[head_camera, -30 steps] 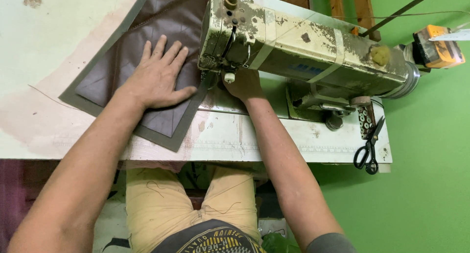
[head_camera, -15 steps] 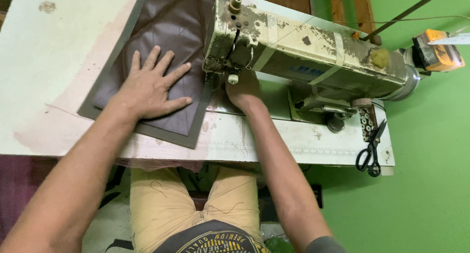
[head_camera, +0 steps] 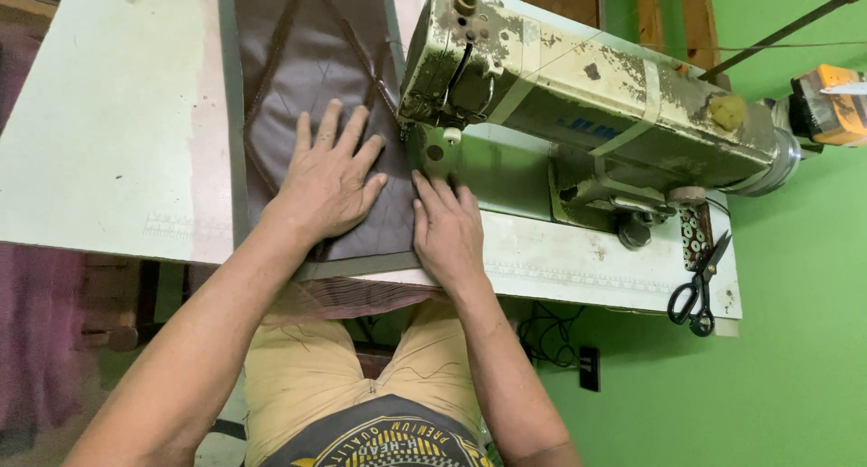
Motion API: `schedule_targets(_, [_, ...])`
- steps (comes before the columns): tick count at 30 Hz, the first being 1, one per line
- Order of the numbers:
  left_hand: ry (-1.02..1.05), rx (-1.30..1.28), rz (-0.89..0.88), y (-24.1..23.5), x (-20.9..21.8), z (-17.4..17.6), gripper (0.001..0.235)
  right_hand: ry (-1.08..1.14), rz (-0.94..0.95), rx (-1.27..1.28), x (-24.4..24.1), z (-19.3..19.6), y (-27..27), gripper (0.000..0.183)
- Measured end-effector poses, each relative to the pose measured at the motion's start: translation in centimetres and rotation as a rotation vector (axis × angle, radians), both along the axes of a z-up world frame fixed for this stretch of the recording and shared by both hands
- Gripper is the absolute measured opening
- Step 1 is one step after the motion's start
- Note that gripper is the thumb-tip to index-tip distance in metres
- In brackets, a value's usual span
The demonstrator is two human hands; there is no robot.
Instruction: The person is sewing a piece of brown quilted material using an industrial sewing machine and trimming excess thread or fabric with scissors.
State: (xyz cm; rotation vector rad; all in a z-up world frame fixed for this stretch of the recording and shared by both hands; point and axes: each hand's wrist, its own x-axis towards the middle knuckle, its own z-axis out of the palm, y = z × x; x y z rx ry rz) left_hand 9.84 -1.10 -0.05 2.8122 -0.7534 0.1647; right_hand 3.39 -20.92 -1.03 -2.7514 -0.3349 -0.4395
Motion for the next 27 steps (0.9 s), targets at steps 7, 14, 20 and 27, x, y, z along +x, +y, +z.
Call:
schedule_targets(7, [0.085, -0.056, 0.050, -1.3, -0.2, -0.7, 0.058, 0.103, -0.047, -0.089, 0.8, 0.4, -1.7, 0.042])
schedule_targets(14, [0.104, -0.063, 0.112, -1.6, 0.1, -0.6, 0.067, 0.084, -0.035, -0.008, 0.5, -0.2, -1.3, 0.043])
schedule_targets(20, [0.115, -0.059, 0.112, -1.6, 0.0, -0.6, 0.069, 0.022, -0.045, -0.061, 0.2, -0.5, -1.2, 0.043])
schedule_targets(27, [0.118, -0.053, 0.108, -1.6, 0.0, -0.5, 0.071, 0.038, -0.049, -0.045, 0.2, -0.8, -1.4, 0.044])
